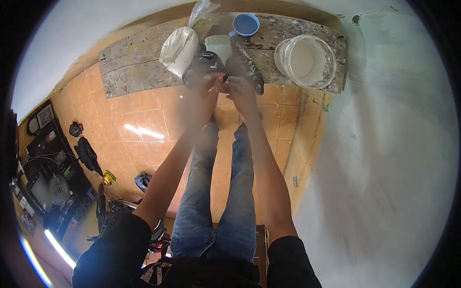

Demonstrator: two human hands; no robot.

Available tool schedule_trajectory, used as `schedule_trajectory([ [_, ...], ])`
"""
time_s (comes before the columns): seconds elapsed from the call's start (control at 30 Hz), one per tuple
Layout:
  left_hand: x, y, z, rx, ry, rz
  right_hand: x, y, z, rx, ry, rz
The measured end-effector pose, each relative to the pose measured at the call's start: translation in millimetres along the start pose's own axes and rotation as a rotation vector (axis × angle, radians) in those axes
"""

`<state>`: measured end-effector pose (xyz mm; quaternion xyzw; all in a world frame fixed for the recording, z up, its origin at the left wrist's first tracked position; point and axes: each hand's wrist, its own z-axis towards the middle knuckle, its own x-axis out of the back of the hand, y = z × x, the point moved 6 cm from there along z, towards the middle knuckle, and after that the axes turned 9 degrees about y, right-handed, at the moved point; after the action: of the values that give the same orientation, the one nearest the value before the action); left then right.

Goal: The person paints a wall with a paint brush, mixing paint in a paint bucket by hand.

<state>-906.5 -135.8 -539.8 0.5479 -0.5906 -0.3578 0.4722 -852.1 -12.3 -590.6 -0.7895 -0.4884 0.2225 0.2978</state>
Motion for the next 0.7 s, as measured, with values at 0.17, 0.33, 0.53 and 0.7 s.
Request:
schedule_trajectory([
  [0.17, -0.4, -20.7, 20.2, 0.170, 0.146, 0.020, 1.3, -0.4, 0.6, 0.061, 0.038, -0.094],
  [0.33, 1.2, -24.5, 26.6, 0.043, 0.130, 0.223, 5.6, 0.1, 11.7, 0.167, 0.063, -0.150],
  [0.53, 3.0, -36.3, 36.9, 0.359, -0.041, 0.241, -2.3, -11.8, 19.4, 0.381, -0.021, -0.270],
  [0.7, 6.1, -48.6, 36.6, 0.381, -0.120, 0.078, 10.7, -28.8, 42.4, 0.423, 0.120, -0.715],
])
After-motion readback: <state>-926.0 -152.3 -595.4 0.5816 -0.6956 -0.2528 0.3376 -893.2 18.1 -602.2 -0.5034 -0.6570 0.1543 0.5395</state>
